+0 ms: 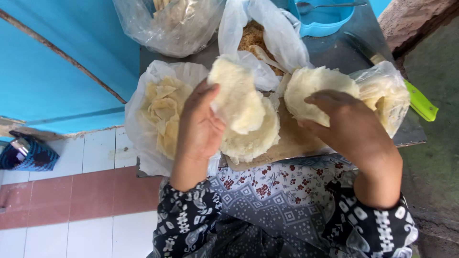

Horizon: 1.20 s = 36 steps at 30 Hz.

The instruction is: The person sits at a small metal table and tears round flaky flatbreads into smaller pieces by hand, placing the torn pieces into plastic bags on the table. They work through the flatbreads one at a time, occasionally pressing a piece flat before tearing it.

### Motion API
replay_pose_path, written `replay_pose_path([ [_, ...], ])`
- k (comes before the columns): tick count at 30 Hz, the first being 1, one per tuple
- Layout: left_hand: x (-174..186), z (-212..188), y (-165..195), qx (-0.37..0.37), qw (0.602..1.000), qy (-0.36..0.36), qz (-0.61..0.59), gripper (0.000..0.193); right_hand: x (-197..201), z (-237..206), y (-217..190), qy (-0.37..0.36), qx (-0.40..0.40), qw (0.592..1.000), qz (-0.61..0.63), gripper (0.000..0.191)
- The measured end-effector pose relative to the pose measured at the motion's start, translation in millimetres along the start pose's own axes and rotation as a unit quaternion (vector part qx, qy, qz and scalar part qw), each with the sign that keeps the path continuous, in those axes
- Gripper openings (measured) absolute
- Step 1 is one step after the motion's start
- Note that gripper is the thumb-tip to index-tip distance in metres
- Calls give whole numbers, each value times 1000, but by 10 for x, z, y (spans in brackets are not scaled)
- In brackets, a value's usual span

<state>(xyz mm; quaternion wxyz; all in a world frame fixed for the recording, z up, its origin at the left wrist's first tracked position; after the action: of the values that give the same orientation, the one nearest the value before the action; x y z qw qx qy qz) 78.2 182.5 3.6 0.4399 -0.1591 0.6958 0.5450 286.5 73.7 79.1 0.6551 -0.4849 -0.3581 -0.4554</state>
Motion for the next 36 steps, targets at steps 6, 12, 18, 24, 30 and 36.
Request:
replay_pose_path([
  [6,-366,-222,-224,44,998,-47,-22,42,-21,24,-745,90,149,963,207,30],
  [12,-438,-262,-63,57,995,-79,35,63,-468,90,-130,48,-61,753,654,13],
  [18,-481,-231,-156,-55,961,-66,262,53,-882,84,107,12,-163,641,750,11],
  [24,-574,-363,-108,-128,906,-69,397,36,-851,103,218,70,-163,620,764,10],
  [30,-526,-338,-109,-111,925,-35,362,26,-730,109,92,43,-129,654,744,21],
  [36,-573,-369,-77,-128,881,-34,455,22,-600,160,1,78,-98,693,710,27],
])
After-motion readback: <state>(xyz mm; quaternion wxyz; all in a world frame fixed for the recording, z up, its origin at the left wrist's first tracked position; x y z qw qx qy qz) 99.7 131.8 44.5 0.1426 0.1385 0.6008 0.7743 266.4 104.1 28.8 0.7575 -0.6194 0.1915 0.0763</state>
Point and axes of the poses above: each hand's wrist, its own z-axis towards the middle knuckle, its own x-axis out of the back of the hand, y = z × x, the point moved 9 cm from there along z, towards the middle knuckle, and after that the axes turned 1 degree about -y, right-handed, at the moved point
